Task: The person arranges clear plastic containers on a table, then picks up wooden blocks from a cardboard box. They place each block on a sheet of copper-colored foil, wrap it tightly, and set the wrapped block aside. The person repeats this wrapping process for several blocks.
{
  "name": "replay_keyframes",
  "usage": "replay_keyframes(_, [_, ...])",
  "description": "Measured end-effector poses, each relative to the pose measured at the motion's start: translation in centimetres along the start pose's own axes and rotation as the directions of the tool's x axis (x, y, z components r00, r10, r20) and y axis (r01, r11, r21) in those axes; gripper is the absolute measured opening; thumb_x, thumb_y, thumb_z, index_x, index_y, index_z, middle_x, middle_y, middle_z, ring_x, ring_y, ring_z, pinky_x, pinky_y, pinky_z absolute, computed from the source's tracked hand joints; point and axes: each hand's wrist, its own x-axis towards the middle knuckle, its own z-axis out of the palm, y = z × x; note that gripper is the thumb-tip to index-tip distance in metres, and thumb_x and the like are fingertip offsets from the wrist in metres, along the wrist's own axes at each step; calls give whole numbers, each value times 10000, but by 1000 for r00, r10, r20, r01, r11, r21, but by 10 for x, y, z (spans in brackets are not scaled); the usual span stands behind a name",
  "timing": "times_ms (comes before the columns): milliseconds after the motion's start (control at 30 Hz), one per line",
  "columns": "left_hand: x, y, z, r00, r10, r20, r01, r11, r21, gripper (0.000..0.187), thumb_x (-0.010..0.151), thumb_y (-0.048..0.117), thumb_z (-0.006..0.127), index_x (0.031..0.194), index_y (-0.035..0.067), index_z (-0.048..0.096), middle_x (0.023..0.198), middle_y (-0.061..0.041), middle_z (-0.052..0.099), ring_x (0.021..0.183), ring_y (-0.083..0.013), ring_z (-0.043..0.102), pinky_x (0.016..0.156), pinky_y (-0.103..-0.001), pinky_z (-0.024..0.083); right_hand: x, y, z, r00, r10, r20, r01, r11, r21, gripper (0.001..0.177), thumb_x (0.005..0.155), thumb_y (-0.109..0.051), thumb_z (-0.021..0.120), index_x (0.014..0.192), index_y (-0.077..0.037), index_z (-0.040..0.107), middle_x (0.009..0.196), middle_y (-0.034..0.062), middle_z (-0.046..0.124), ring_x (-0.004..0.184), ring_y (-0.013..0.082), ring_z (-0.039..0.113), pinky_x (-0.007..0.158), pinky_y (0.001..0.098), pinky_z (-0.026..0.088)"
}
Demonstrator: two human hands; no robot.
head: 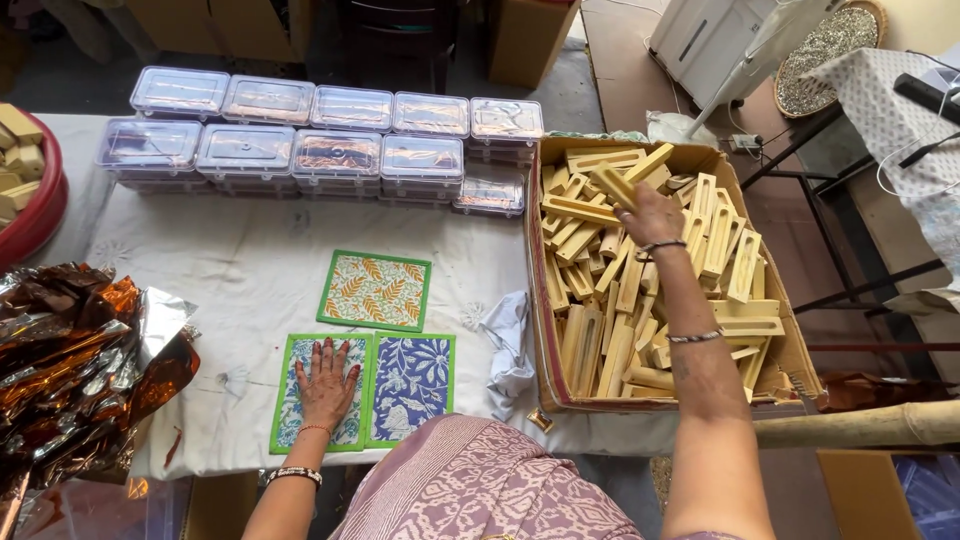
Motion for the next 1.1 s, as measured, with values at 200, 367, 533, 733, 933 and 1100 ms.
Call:
replay_keyframes(200, [3, -1, -3, 998, -11, 67, 9, 1000, 24, 649, 997, 560, 386, 1588, 324, 256, 1692, -17, 173, 1567, -230, 104, 1232, -578, 49, 22, -38, 45, 989, -129, 77, 141, 975, -169, 346, 949, -211, 713, 1283, -172, 632, 1098, 101, 676, 985, 227, 639, 822, 365, 590])
replay_keyframes(367, [4, -1, -11, 989, -23, 143, 19, 999, 30, 672, 1002, 574, 360, 1607, 335, 195, 1708, -11, 101, 1570, -232, 57, 1227, -576, 33, 40, -25, 106, 934, -342, -102, 283, 884, -372, 521, 776, -95, 716, 1274, -230, 640, 1168, 73, 676, 1079, 258, 639, 953, 578, 489])
replay_keyframes(533, [6, 0, -9, 983, -21, 184, 20, 1000, 8, 678, 1007, 584, 338, 1613, 335, 165, 1710, -9, 68, 1570, -233, 31, 1224, -580, 14, 7, -44, 71, 980, -176, 91, 196, 929, -313, 369, 915, -146, 706, 1269, -205, 621, 1105, 97, 694, 996, 232, 665, 979, 495, 493])
replay_keyframes(733, [8, 2, -2, 983, -21, 183, 23, 1000, -9, 697, 1004, 595, 337, 1616, 316, 155, 1709, -30, 61, 1569, -248, 19, 1214, -599, 1, -36, -45, 23, 968, -19, 252, -62, 948, 312, 269, 966, -259, 675, 1206, -151, 618, 1014, 87, 702, 821, 195, 677, 715, 376, 585])
replay_keyframes(933, [11, -1, -8, 983, -4, 182, 2, 1000, 10, 685, 1008, 586, 359, 1612, 302, 206, 1702, -61, 111, 1573, -278, 36, 1211, -635, 10, -49, -49, 45, 982, 3, 189, -89, 891, 444, 329, 952, -310, 689, 1197, -104, 615, 987, 116, 719, 734, 174, 668, 673, 369, 575])
replay_keyframes(1100, [20, -15, -31, 963, 89, 254, -75, 995, -64, 633, 1017, 566, 369, 1586, 297, 297, 1681, -66, 189, 1565, -268, 103, 1216, -615, 72, -50, -81, 77, 945, 112, 306, -197, 945, 260, 391, 983, -374, 694, 1239, -86, 626, 1036, 141, 724, 823, 209, 658, 736, 394, 547])
